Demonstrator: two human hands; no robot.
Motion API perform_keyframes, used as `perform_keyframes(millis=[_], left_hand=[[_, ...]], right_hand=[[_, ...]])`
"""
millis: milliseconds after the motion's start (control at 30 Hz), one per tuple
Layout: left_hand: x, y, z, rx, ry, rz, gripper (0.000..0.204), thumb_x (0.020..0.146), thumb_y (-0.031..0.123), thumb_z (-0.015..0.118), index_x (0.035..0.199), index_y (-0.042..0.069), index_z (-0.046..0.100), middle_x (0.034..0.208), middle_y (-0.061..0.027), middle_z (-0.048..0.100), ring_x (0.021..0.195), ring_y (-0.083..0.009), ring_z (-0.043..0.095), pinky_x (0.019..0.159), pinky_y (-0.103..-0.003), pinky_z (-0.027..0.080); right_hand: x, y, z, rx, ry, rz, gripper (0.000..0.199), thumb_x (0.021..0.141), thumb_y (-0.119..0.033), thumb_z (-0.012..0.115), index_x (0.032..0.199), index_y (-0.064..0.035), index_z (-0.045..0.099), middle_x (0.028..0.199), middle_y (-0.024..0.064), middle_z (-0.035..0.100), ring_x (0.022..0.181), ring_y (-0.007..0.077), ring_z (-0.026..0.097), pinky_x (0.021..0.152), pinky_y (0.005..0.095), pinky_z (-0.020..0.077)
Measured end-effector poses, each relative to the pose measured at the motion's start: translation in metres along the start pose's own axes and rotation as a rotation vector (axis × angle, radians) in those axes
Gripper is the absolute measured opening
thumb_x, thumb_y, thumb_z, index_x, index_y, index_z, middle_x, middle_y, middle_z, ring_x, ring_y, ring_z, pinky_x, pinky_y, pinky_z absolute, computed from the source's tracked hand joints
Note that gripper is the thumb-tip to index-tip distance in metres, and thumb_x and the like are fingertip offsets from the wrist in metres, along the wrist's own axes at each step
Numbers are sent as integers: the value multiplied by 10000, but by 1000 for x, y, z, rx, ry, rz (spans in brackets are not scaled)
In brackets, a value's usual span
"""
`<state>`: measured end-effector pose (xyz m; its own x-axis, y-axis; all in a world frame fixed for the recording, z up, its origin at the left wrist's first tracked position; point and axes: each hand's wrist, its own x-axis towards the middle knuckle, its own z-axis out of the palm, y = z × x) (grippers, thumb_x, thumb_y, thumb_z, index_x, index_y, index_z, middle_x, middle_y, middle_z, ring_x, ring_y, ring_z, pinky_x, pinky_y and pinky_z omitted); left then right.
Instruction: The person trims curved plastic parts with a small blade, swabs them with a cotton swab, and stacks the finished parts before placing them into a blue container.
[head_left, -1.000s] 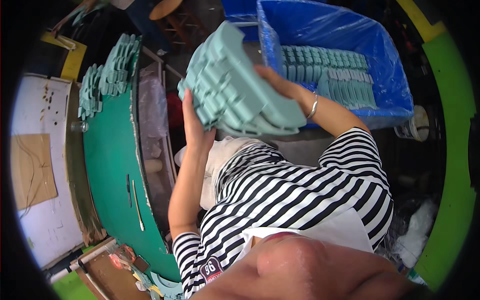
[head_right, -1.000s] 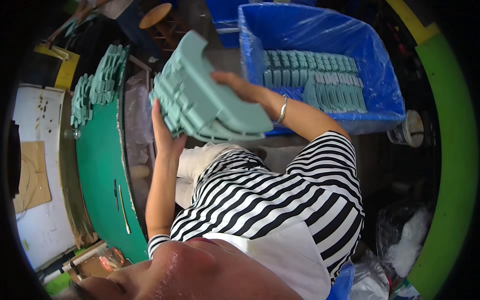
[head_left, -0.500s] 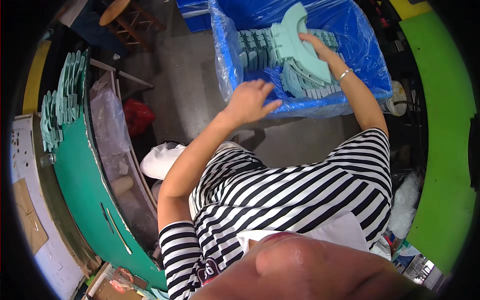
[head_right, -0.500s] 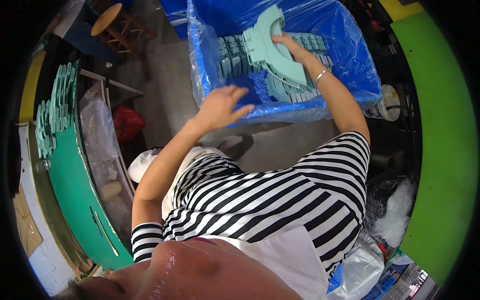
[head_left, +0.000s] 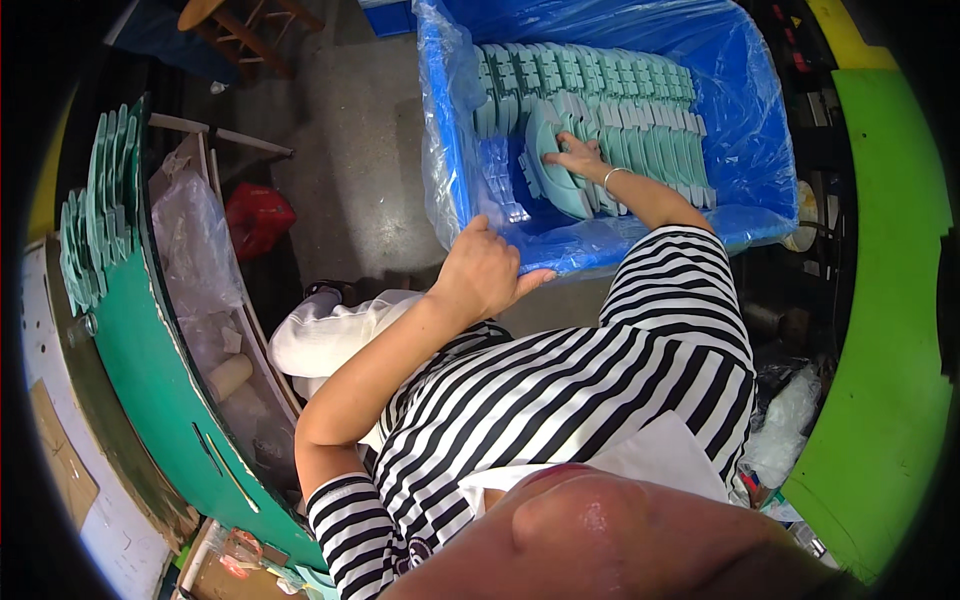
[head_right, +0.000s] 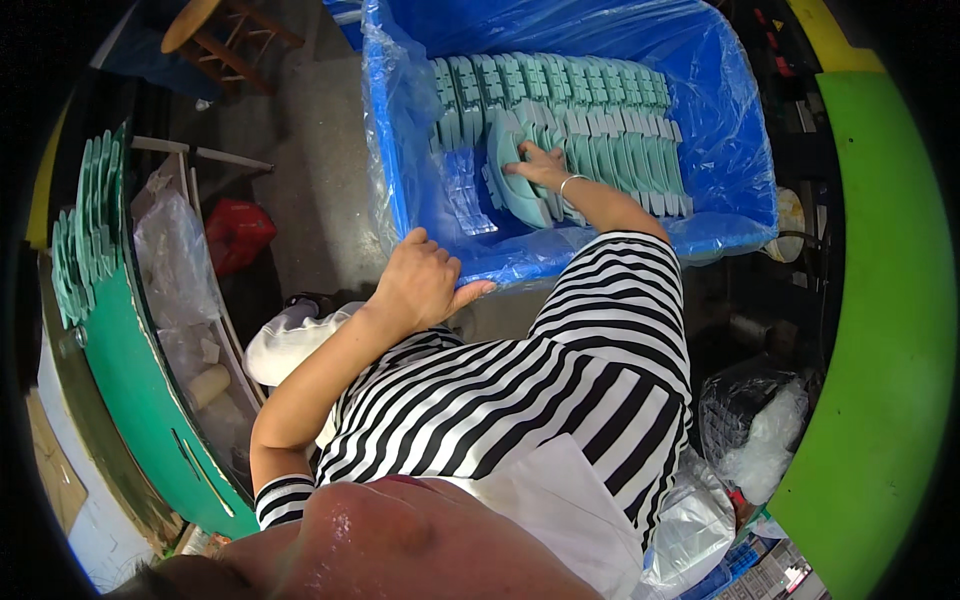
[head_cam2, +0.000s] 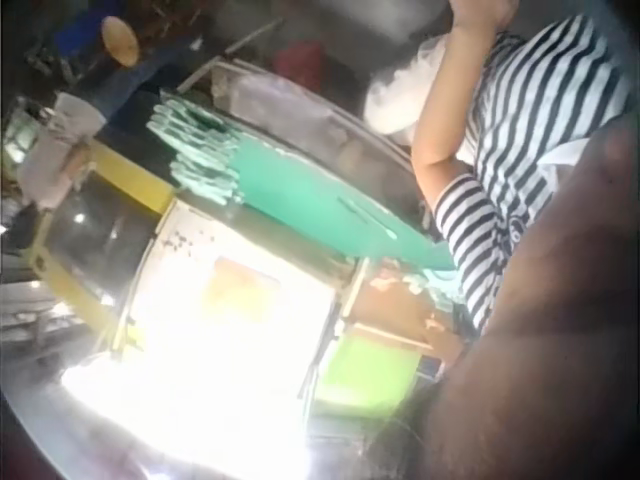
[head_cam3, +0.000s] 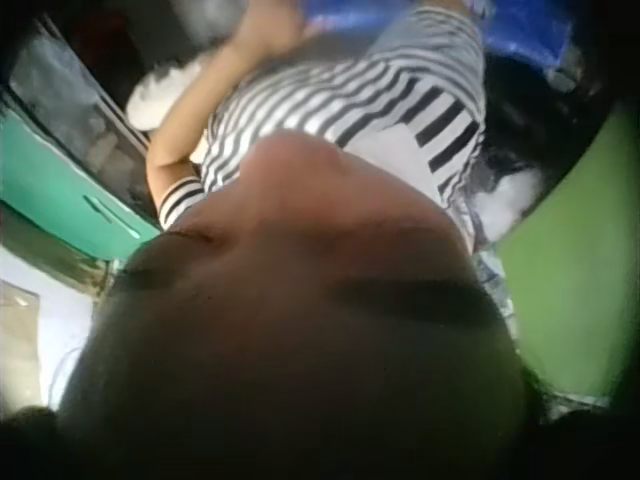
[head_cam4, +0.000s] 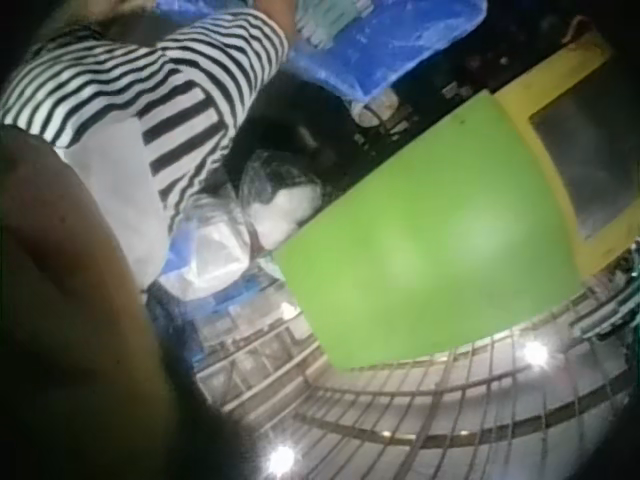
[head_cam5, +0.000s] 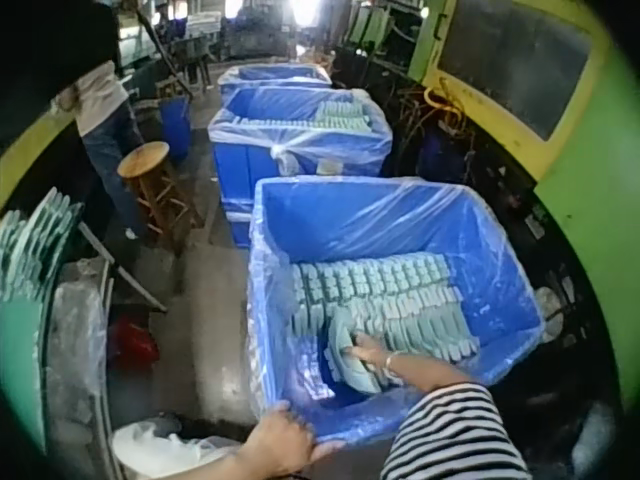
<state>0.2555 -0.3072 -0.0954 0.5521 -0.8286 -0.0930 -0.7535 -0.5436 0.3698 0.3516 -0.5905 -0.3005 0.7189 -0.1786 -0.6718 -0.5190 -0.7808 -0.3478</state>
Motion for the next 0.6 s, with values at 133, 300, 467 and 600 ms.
perform_keyframes(millis=[133, 300, 467, 600], left_hand=[[1, 1, -4, -3, 19, 11, 615, 875, 520, 428, 558, 31, 625, 573, -112, 583, 597, -233, 552, 792, -333, 361], [2, 2, -1, -30, 87, 29, 585, 858, 501, 485, 527, 29, 580, 551, -111, 553, 566, -240, 524, 735, -328, 375], [2, 1, 0, -51, 59, 1, 577, 858, 497, 488, 530, 31, 582, 552, -111, 553, 573, -235, 528, 723, -329, 372], [3, 1, 2, -57, 73, 11, 568, 860, 489, 490, 533, 33, 584, 556, -111, 553, 579, -232, 529, 723, -327, 369]], right_hand=[[-18, -20, 15, -113, 118, 88, 689, 666, -571, 664, 1250, -274, 453, 1278, 282, 291, 1200, 466, 271, 991, 520, 268], [-14, -18, 27, -208, 266, 173, 609, 650, -527, 705, 1174, -303, 489, 1226, 247, 295, 1152, 460, 303, 942, 509, 318], [-12, -22, 39, -322, 347, 184, 586, 652, -516, 706, 1153, -294, 499, 1211, 238, 301, 1130, 444, 310, 921, 522, 323], [-2, -25, 39, -353, 397, 212, 600, 651, -527, 697, 1164, -295, 490, 1211, 240, 305, 1110, 437, 335, 922, 535, 321]])
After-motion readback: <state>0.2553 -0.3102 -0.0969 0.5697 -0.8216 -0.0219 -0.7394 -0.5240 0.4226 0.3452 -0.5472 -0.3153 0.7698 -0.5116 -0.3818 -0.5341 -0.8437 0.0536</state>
